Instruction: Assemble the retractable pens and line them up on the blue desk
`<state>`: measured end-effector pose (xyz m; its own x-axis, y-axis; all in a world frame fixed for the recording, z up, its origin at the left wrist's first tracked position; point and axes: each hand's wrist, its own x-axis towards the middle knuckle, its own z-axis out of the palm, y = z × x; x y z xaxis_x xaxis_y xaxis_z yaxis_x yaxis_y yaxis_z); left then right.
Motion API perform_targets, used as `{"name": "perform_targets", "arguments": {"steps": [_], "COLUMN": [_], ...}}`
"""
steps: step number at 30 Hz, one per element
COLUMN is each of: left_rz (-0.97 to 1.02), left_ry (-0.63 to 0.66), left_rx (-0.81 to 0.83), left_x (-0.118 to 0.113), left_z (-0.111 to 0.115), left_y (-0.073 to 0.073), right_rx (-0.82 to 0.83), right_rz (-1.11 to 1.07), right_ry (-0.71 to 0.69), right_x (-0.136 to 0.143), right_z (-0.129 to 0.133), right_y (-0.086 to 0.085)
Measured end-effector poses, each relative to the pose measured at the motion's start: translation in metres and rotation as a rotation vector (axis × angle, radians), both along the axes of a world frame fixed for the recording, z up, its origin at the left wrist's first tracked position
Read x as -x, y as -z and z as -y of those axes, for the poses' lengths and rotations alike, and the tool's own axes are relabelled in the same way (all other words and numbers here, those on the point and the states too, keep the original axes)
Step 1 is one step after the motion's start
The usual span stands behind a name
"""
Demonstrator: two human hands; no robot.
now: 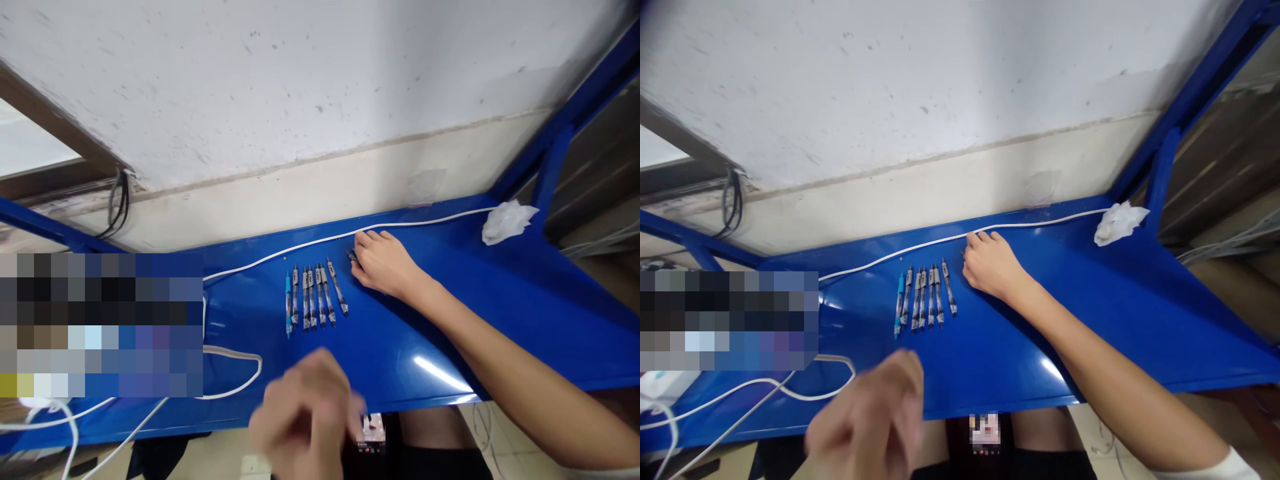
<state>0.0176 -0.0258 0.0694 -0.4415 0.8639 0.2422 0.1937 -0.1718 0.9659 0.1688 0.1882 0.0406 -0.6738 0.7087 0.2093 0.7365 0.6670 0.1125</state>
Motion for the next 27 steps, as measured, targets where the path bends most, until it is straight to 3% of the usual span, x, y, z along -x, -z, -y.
{"name": "perform_targets", "arguments": {"steps": [2,4,12,14,17,22,27], "left_rz": [0.017,0.031,-0.03,-0.032,-0.061,0.007,0.224], "left_ry": [0.006,-0.079,-0.059,-0.001,0.108,0.402,0.552], "left_rx": [0.007,-0.022,-0.167,-0.194,-0.207,-0.167,-0.105], "left_x": [0.005,0.015,0.062,0.067,0.063,0.033,0.022], "left_z": [-0.029,-0.056,-0.132,-0.152,-0.177,-0.186,-0.172], "left_y": [0.005,0.006,-0.008,-0.01,-0.009,0.007,0.019], "right_rx": [-0.02,-0.048,-0.283,-0.252,-0.08,0.271,0.364], "right_rz": [-0.041,-0.146,-0.889,-0.94,-0.997,-0.991,-0.971], "right_ry": [-0.028,-0.057,-0.311,-0.321,-0.261,-0.168,-0.143], "right_x": [0.001,0.003,0.001,0.0,0.001,0.008,0.015], "right_z": [0.0,-0.001,-0.001,-0.001,-0.001,0.005,0.012], "right_y": [0.001,0.002,0.002,0.004,0.01,0.022,0.026]}}
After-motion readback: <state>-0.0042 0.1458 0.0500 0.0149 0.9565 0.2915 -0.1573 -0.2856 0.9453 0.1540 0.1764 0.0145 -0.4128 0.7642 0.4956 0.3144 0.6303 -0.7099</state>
